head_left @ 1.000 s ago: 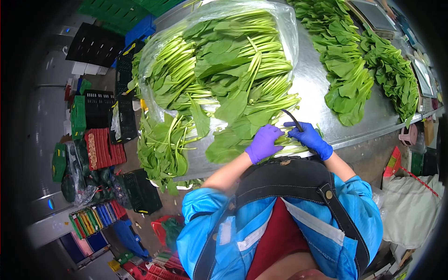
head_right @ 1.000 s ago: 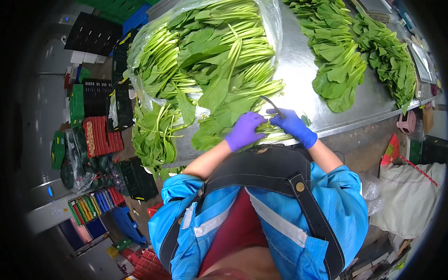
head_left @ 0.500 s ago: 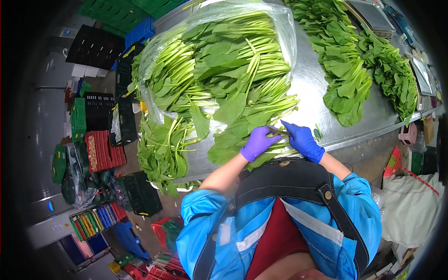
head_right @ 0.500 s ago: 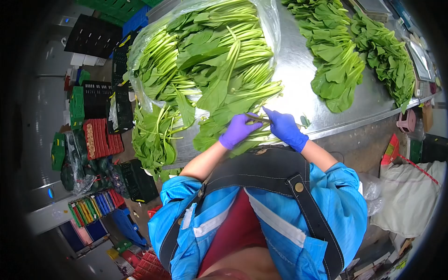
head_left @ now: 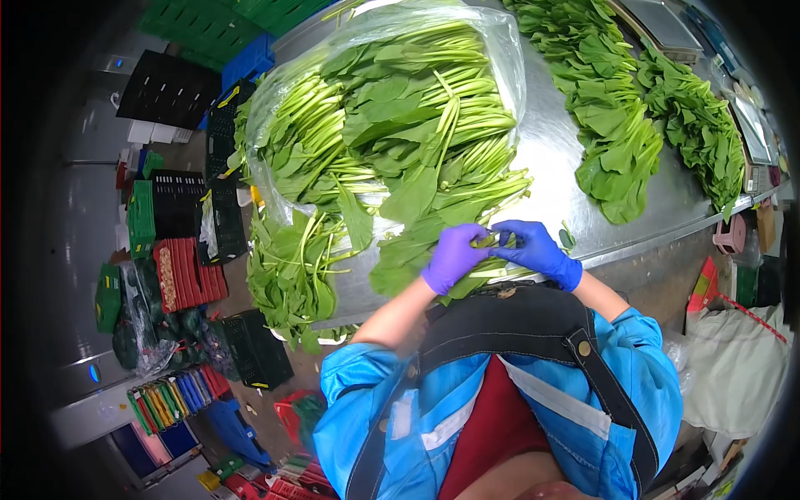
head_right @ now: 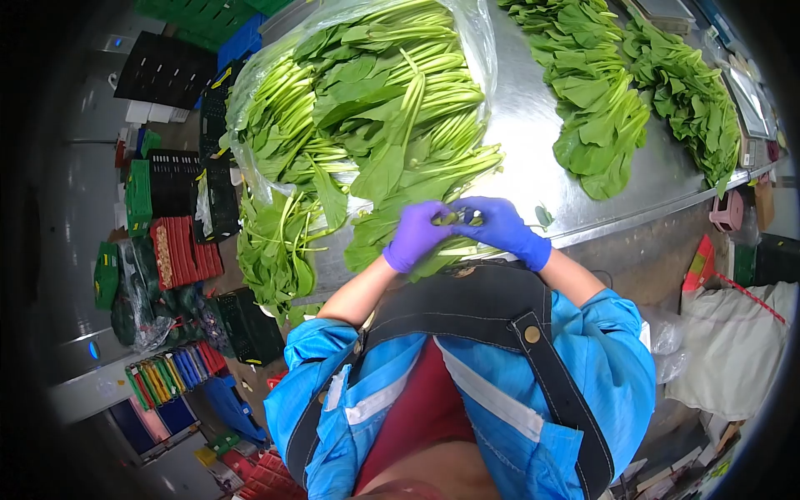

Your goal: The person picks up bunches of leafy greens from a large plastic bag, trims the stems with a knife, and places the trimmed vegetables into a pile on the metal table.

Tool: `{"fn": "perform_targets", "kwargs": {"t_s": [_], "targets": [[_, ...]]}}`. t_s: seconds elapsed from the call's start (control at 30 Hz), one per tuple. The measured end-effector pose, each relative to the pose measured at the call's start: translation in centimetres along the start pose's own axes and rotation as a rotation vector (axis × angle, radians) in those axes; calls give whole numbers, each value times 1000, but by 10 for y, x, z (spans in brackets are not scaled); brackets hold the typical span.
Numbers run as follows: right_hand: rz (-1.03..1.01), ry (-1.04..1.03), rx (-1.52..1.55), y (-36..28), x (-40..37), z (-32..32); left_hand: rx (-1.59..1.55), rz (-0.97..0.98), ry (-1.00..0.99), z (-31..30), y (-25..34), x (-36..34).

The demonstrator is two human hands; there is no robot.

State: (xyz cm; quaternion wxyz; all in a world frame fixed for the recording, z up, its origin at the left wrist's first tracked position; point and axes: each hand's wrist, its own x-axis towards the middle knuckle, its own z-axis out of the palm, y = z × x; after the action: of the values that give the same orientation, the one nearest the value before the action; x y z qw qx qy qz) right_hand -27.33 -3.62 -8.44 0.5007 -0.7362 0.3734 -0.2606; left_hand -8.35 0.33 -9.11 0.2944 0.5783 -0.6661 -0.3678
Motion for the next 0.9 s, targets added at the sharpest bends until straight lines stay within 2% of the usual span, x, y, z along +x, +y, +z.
{"fn": "perform_targets", "kwargs": {"t_s": [0.03, 0.1, 0.2, 0.23, 0.3, 0.33, 0.4, 0.43, 0.47, 0.53, 0.57, 0.63, 0.67, 0.73, 0.8, 0.87, 0.9], "targets": [[-33, 20, -5, 11, 0, 9, 2, 0, -1, 0, 0, 0], [-28, 17, -59, 20, -3, 15, 29, -28, -138, -3, -2, 1], [-18, 5, -164, 37, -12, 14, 68, -7, -102, -10, -11, -3], [40, -51, -230, 44, -16, 10, 65, -7, -101, -13, -13, -4], [201, -234, -240, 51, -23, -6, -228, -181, -114, -22, -13, -6], [201, -237, -240, 50, -24, -12, -229, -184, -113, -26, -11, -6], [270, -162, -180, 52, -27, -22, -788, -242, -33, -35, -5, -1], [422, -135, -20, 68, -24, -25, -598, -209, -55, -45, 3, 3], [433, -64, -44, 84, -19, -27, -599, -209, -57, -49, 18, 4], [151, 34, -374, 103, -12, -25, -413, -114, -105, -57, 54, 9], [151, 40, -374, 108, -12, -21, -410, -110, -108, -55, 56, 11], [114, 7, -437, 112, -9, -13, -213, -145, -184, -44, 61, 16], [108, 7, -439, 114, -7, -13, -211, -143, -179, -37, 53, 19], [142, -168, -455, 116, -4, -13, 85, 97, -251, -13, 14, 21], [163, -150, -394, 106, -3, -17, 156, 126, -284, 14, -10, 18], [331, -137, -39, 90, -2, -21, 252, 112, -217, 38, -23, 13], [334, -135, -40, 80, -2, -22, 247, 124, -156, 44, -25, 11]]}}
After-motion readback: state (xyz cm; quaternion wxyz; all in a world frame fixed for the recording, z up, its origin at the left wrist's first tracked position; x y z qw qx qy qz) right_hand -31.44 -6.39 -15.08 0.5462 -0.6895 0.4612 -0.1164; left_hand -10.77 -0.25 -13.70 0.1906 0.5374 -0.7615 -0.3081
